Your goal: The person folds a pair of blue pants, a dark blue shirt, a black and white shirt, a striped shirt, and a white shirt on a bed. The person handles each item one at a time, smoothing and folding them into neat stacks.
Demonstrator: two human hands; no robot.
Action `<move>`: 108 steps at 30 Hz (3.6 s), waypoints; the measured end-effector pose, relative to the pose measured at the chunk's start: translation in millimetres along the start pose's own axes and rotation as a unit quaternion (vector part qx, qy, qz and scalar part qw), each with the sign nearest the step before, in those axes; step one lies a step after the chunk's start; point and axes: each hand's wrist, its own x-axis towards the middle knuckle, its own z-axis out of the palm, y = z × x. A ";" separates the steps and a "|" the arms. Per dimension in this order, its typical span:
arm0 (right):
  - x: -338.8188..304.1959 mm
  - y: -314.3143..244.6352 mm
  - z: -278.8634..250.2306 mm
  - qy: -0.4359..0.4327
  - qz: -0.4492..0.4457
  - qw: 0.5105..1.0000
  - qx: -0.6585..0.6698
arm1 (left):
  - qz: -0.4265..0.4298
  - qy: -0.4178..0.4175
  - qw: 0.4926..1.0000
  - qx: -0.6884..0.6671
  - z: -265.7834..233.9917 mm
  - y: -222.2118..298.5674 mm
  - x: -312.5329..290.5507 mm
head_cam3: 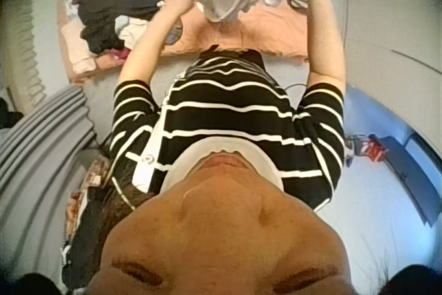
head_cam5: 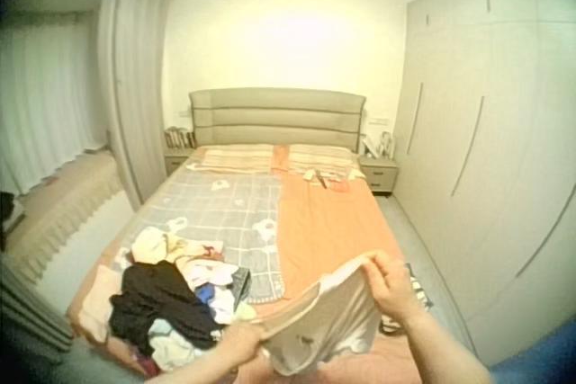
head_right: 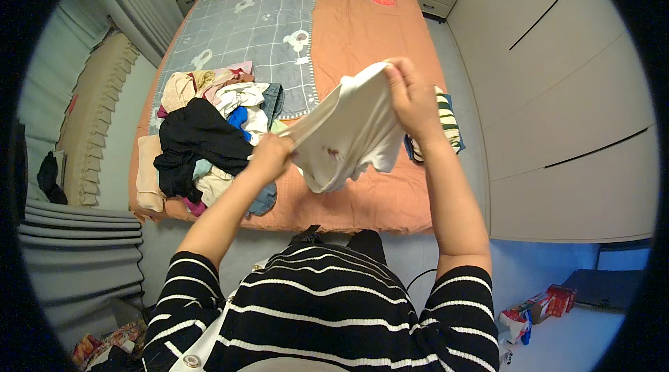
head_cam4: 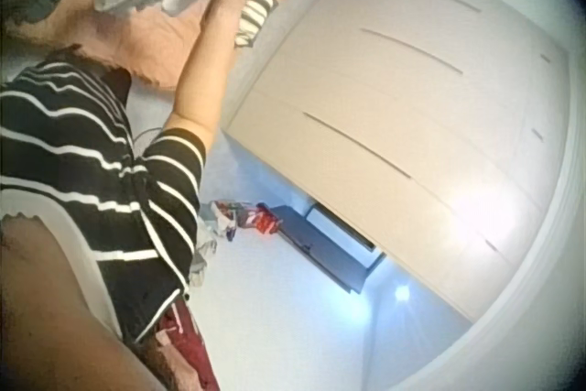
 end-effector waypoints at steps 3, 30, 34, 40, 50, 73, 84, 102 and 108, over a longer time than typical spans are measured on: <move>0.7 28.4 -21.5 0.031 0.018 0.998 -0.044 | -0.010 0.101 0.978 0.181 -43.4 -21.6 12.4; 2.3 8.0 -40.0 -0.138 0.163 0.974 0.078 | -0.087 0.297 0.944 0.119 -158.3 -21.7 86.9; -2.8 0.2 -38.9 -0.239 0.193 0.950 0.062 | 0.008 0.383 0.918 0.100 -155.4 -28.2 88.5; -13.5 29.0 -34.3 -0.153 0.269 0.935 0.174 | -0.197 0.193 0.883 -0.379 -123.4 -36.0 85.2; -19.0 22.5 -53.1 -0.049 0.172 0.968 0.175 | -0.012 -0.081 0.984 -0.155 -145.9 -11.0 54.8; -35.9 30.2 -143.2 -0.179 0.195 0.953 0.147 | -0.081 -0.232 0.681 -0.690 -110.7 -27.7 16.6; 40.5 302.2 36.6 -0.230 0.228 0.940 -0.109 | -0.398 -0.040 0.811 -0.426 86.0 -129.0 159.1; -180.3 391.8 285.8 -0.305 0.377 0.860 0.157 | -0.430 0.036 0.893 -0.130 309.6 -172.7 50.2; -121.9 342.0 321.8 -0.190 0.571 0.730 0.324 | -0.251 0.052 0.966 -0.019 288.2 -133.4 67.9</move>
